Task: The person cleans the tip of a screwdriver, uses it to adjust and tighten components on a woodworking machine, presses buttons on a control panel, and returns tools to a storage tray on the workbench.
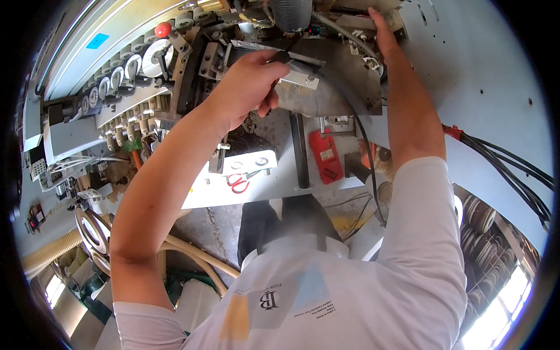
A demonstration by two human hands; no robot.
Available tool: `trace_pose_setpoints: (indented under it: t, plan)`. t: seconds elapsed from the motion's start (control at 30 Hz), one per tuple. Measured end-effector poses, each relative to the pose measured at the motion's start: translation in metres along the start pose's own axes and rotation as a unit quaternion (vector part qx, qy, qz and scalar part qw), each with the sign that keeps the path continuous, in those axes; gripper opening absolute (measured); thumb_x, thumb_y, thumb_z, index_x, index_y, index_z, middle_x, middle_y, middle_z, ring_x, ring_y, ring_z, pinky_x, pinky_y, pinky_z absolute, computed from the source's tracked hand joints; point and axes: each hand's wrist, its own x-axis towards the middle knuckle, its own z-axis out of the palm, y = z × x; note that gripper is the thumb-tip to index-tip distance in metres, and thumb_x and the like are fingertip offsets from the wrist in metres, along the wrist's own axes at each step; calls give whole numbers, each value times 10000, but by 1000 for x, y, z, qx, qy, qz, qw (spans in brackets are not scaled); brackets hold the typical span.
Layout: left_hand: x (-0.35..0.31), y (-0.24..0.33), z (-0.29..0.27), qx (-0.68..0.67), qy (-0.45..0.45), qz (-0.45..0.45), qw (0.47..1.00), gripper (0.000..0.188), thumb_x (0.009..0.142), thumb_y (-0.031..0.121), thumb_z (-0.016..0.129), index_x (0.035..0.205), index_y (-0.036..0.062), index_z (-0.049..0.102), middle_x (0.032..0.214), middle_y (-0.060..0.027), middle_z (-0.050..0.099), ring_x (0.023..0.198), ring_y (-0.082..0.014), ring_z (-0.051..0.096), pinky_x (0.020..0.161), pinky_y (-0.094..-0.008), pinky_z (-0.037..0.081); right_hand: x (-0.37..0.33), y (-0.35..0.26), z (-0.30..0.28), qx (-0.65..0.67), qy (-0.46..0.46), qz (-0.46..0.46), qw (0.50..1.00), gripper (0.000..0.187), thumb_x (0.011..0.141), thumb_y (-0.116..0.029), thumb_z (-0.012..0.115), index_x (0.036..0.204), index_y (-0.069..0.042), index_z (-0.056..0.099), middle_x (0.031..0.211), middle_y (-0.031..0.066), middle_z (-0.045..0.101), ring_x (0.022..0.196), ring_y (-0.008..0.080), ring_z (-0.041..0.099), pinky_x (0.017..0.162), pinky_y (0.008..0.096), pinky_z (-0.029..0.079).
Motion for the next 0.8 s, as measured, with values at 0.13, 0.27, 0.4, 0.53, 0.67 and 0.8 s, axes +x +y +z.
trace_pose_setpoints:
  t: [0.13, 0.27, 0.4, 0.53, 0.67, 0.8]
  plan:
    - [3, -3, -4, 6, -20, 11, 1000, 443, 916, 190, 618, 1290, -45, 577, 798, -54, 598, 546, -108, 568, 408, -259, 403, -5, -2, 2, -16, 22, 16, 1000, 689, 887, -698, 578, 1351, -189, 621, 1241, 71, 685, 1060, 251, 656, 931, 396, 518]
    - [1, -3, -3, 21, -7, 22, 1000, 556, 913, 182, 617, 1399, -66, 511, 784, -55, 592, 544, -105, 558, 411, -256, 399, -20, -13, 13, -20, 50, 10, 998, 770, 831, -730, 632, 1385, -198, 576, 1180, 54, 684, 985, 198, 649, 863, 345, 518]
    - [-2, -4, -4, 30, -10, 22, 999, 663, 905, 168, 622, 1497, -56, 426, 767, -62, 578, 541, -105, 542, 417, -262, 385, -33, -24, 23, 30, 55, 54, 997, 793, 816, -728, 653, 1402, -203, 547, 1181, 28, 667, 946, 162, 629, 827, 311, 502]
    - [-11, 4, 1, 23, -5, 8, 1000, 699, 897, 152, 624, 1527, -40, 392, 754, -59, 565, 522, -112, 505, 422, -281, 352, -32, -24, 16, 9, 54, 51, 997, 761, 826, -715, 647, 1390, -212, 560, 1244, 5, 644, 994, 148, 622, 851, 299, 488]
    - [-12, -4, 3, -25, 11, 18, 999, 693, 896, 146, 619, 1530, -25, 399, 778, -59, 570, 524, -111, 492, 427, -286, 326, -37, -28, 22, 20, 44, 33, 998, 730, 838, -700, 643, 1384, -222, 567, 1281, -1, 632, 1088, 147, 604, 922, 304, 467]
    - [2, -11, -1, -29, 13, 10, 999, 686, 896, 138, 621, 1529, -15, 406, 818, -59, 562, 530, -107, 487, 427, -281, 308, -40, -32, 22, 47, -63, 71, 994, 738, 842, -699, 637, 1395, -218, 557, 1314, 4, 621, 1132, 165, 594, 962, 316, 456]
